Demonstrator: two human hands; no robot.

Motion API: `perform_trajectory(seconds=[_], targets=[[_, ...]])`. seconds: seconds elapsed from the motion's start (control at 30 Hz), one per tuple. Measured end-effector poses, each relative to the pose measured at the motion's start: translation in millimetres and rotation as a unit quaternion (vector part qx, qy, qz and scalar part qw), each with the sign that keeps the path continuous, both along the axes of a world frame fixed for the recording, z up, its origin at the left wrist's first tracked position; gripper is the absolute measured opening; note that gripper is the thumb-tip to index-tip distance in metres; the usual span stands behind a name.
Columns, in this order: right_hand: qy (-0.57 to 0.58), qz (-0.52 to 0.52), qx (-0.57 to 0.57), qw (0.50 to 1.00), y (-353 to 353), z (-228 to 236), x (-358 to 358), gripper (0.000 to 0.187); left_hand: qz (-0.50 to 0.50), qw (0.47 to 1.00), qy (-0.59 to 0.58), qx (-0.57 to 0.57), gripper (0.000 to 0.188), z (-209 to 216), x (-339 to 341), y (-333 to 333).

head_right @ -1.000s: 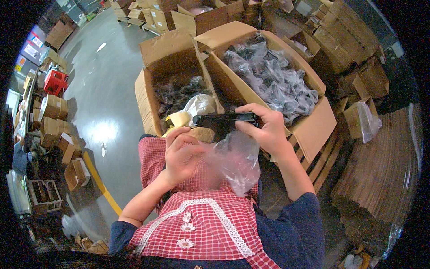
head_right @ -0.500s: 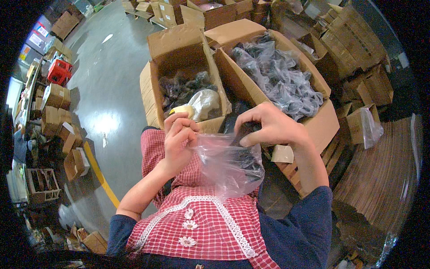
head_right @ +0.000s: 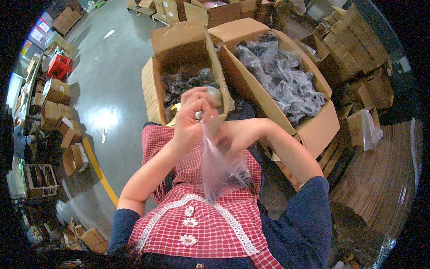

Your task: The person takes black plastic parts from a large box, wraps them with protective material, and places them into plastic bags.

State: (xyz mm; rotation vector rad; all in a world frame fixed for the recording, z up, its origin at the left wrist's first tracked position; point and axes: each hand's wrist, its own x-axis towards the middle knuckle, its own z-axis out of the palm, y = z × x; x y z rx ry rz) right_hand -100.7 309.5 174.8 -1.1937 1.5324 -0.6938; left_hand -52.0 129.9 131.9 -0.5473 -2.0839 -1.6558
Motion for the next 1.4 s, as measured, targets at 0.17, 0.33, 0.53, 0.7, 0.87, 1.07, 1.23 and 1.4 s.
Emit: perform_trajectory(seconds=[0.17,0.33,0.53,0.7,0.87,1.07,1.23,1.4], targets=[[0.039,-0.017,-0.062,0.997,8.0,-12.0,19.8,0.046,-0.228,0.839,-0.373,0.325,0.023,-3.3,31.5,4.8],[-0.003,-0.015,0.119,0.993,13.6,32.7,28.2,0.048,-0.282,0.743,-0.455,0.402,0.02,2.6,42.1,0.0],[0.096,-0.043,0.021,0.994,28.5,24.1,49.1,0.071,-0.322,0.679,-0.52,0.406,0.043,-24.7,53.4,8.4],[0.064,-0.126,0.13,0.981,29.5,60.5,53.6,0.077,-0.379,0.705,-0.507,0.321,0.103,-29.5,70.5,-4.3],[0.047,-0.337,-0.064,0.938,55.6,80.2,46.8,0.059,-0.422,0.809,-0.392,0.114,0.109,-13.6,73.2,-3.7],[0.155,-0.142,-0.093,0.973,92.4,12.6,47.1,0.096,-0.214,0.934,-0.279,-0.055,0.064,-22.9,79.9,1.8],[-0.016,-0.141,-0.118,0.983,59.4,-56.7,84.0,0.073,-0.194,0.967,-0.115,-0.118,0.035,-11.5,77.9,15.8],[0.076,-0.232,-0.206,0.947,46.8,-79.7,81.7,0.056,-0.104,0.936,0.087,-0.325,0.03,11.9,77.9,25.8]])
